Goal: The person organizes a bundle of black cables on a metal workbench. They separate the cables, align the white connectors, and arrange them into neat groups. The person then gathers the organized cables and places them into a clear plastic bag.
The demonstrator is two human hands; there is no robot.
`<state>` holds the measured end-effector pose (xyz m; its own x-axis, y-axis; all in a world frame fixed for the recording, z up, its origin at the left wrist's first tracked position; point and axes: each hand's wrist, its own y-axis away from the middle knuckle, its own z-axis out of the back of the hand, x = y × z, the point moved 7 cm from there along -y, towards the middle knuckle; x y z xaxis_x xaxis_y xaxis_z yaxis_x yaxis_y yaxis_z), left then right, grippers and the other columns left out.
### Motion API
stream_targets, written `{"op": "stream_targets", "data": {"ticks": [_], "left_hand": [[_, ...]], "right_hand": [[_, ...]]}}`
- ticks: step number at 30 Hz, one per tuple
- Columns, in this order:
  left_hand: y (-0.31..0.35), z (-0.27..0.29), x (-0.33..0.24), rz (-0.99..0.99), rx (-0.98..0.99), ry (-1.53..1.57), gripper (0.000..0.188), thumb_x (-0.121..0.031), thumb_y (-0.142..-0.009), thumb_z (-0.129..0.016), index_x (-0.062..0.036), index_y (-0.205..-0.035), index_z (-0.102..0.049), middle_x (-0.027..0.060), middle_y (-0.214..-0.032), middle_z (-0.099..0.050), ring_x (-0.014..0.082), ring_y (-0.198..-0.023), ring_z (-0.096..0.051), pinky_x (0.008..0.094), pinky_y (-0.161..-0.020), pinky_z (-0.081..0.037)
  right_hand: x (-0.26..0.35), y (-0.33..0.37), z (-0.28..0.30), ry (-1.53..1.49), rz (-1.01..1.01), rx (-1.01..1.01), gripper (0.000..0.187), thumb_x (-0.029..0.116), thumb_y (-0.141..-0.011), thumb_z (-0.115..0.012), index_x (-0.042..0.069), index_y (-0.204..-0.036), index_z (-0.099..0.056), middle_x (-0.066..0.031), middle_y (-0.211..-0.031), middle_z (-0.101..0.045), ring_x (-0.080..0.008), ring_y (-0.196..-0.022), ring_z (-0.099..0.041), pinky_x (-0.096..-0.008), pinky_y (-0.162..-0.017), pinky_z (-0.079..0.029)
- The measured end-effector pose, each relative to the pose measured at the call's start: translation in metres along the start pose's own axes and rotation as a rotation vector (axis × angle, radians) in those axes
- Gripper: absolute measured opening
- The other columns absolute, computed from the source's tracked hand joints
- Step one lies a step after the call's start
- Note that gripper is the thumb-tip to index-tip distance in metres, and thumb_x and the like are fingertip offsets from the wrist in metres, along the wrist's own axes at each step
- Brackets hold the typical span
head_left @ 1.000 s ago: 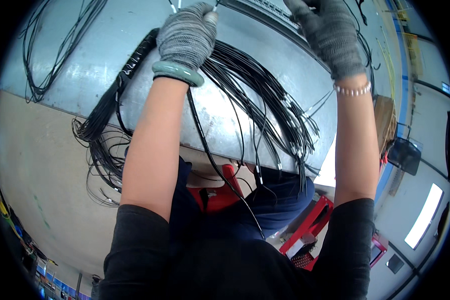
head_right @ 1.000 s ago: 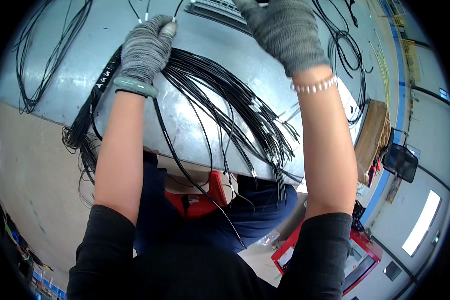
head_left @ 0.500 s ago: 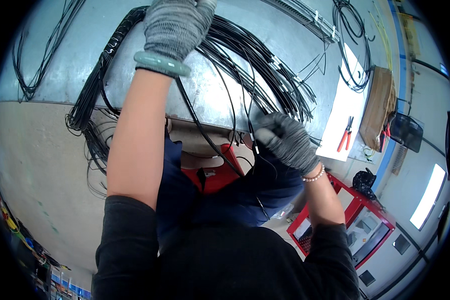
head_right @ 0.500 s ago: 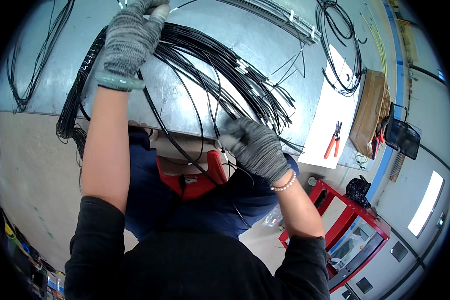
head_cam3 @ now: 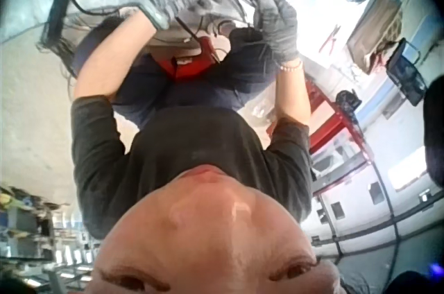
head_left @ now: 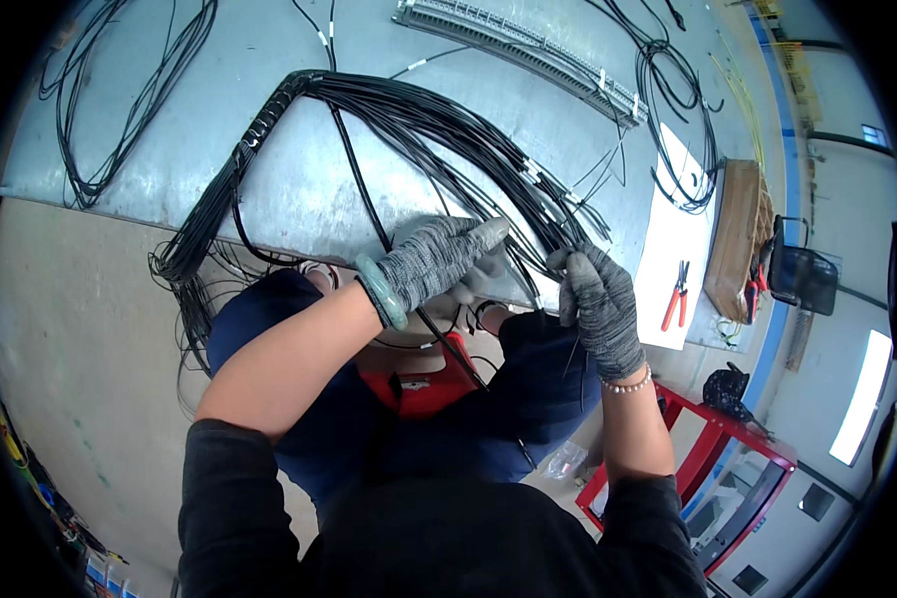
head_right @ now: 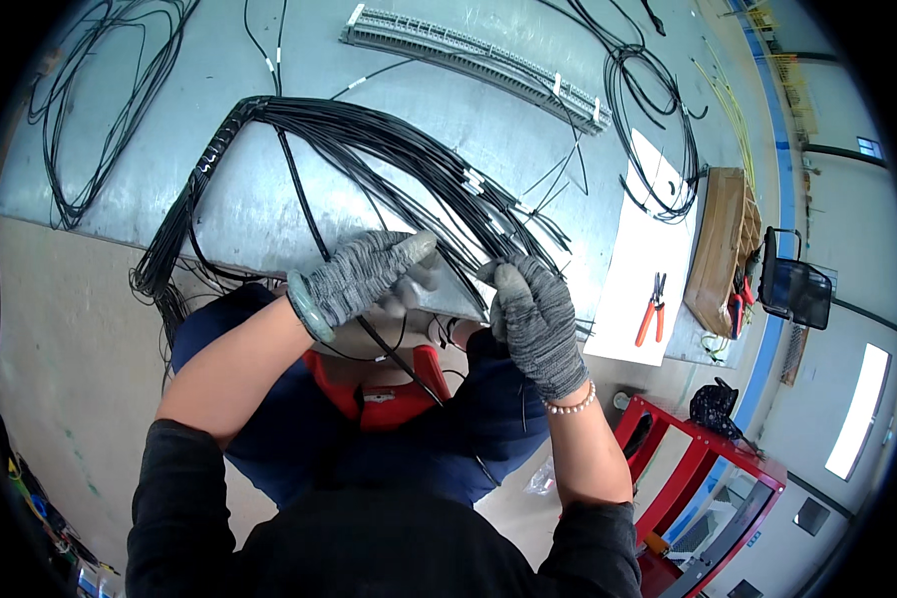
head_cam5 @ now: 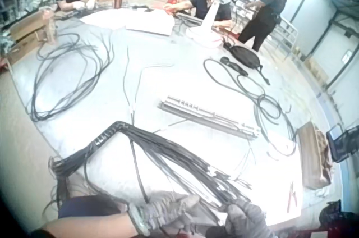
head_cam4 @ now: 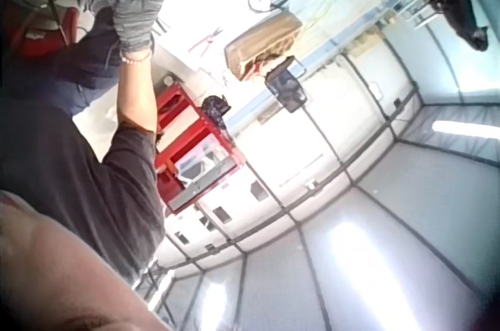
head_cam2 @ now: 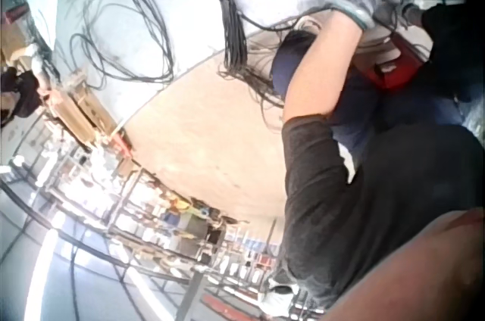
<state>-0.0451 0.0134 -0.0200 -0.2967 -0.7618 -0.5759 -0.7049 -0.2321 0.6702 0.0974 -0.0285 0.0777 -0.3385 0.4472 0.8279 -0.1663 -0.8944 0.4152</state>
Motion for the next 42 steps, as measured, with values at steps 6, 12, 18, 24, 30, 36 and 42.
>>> {"op": "stream_targets", "data": {"ticks": [6, 12, 18, 24, 30, 36, 42], "left_hand": [[-0.022, -0.006, -0.020, -0.345, -0.062, 0.426, 0.033, -0.035, -0.089, -0.052, -0.0057, -0.102, -0.059, 0.0008, -0.089, -0.063, 0.0057, -0.060, -0.053, 0.0169, -0.046, -0.044], [-0.013, -0.006, -0.015, -0.300, -0.160, 0.451, 0.016, -0.018, -0.087, -0.058, -0.0067, -0.096, -0.061, -0.0026, -0.079, -0.061, 0.0033, -0.059, -0.050, 0.0148, -0.042, -0.038], [-0.025, -0.005, 0.007, -0.363, -0.253, 0.528, 0.011, -0.017, -0.085, -0.057, -0.0061, -0.084, -0.059, -0.0002, -0.065, -0.058, 0.0049, -0.047, -0.048, 0.0182, -0.040, -0.039], [-0.013, 0.002, 0.002, -0.358, -0.302, 0.417, 0.014, -0.019, -0.086, -0.056, -0.0057, -0.088, -0.058, 0.0007, -0.067, -0.059, 0.0041, -0.048, -0.048, 0.0182, -0.042, -0.039], [-0.012, 0.001, 0.004, -0.299, -0.314, 0.480, 0.017, -0.017, -0.087, -0.056, -0.0039, -0.097, -0.056, 0.0020, -0.069, -0.060, 0.0051, -0.051, -0.049, 0.0186, -0.044, -0.041], [-0.011, 0.003, 0.004, -0.339, -0.312, 0.449, 0.019, -0.016, -0.086, -0.058, -0.0036, -0.100, -0.055, 0.0033, -0.070, -0.060, 0.0075, -0.055, -0.053, 0.0205, -0.043, -0.043], [-0.015, 0.001, 0.007, -0.363, -0.308, 0.529, 0.021, -0.015, -0.085, -0.059, -0.0030, -0.102, -0.055, 0.0047, -0.073, -0.059, 0.0083, -0.061, -0.055, 0.0202, -0.048, -0.044]], "right_hand": [[-0.007, 0.007, -0.030, 0.373, 0.180, 0.353, 0.025, 0.022, -0.089, -0.052, -0.001, -0.098, -0.058, -0.0076, -0.068, -0.061, -0.0164, -0.067, -0.060, -0.0289, -0.059, -0.047], [0.056, -0.063, 0.001, 0.448, 0.497, -0.001, 0.025, 0.022, -0.084, -0.062, 0.002, -0.099, -0.058, -0.0117, -0.084, -0.063, -0.0192, -0.080, -0.064, -0.0296, -0.069, -0.053], [0.052, -0.128, -0.049, 0.980, 0.519, 0.113, 0.045, 0.023, -0.076, -0.066, 0.007, -0.115, -0.052, -0.0142, -0.102, -0.057, -0.0303, -0.099, -0.056, -0.0376, -0.089, -0.044], [0.054, -0.156, -0.059, 1.023, 0.521, 0.111, 0.030, 0.020, -0.078, -0.060, 0.004, -0.103, -0.055, -0.0165, -0.093, -0.058, -0.0326, -0.090, -0.058, -0.0386, -0.080, -0.046], [0.061, -0.167, -0.059, 0.866, 0.480, 0.038, 0.031, 0.022, -0.082, -0.062, 0.003, -0.105, -0.054, -0.0188, -0.087, -0.063, -0.0321, -0.082, -0.062, -0.0384, -0.076, -0.048], [0.062, -0.181, -0.077, 0.971, 0.436, 0.223, 0.043, 0.030, -0.078, -0.063, 0.005, -0.111, -0.055, -0.0163, -0.097, -0.061, -0.0297, -0.092, -0.060, -0.0368, -0.084, -0.046], [0.068, -0.180, -0.088, 1.041, 0.586, 0.177, 0.026, 0.020, -0.083, -0.055, 0.001, -0.100, -0.052, -0.0216, -0.092, -0.058, -0.0360, -0.087, -0.058, -0.0403, -0.077, -0.046]]}}
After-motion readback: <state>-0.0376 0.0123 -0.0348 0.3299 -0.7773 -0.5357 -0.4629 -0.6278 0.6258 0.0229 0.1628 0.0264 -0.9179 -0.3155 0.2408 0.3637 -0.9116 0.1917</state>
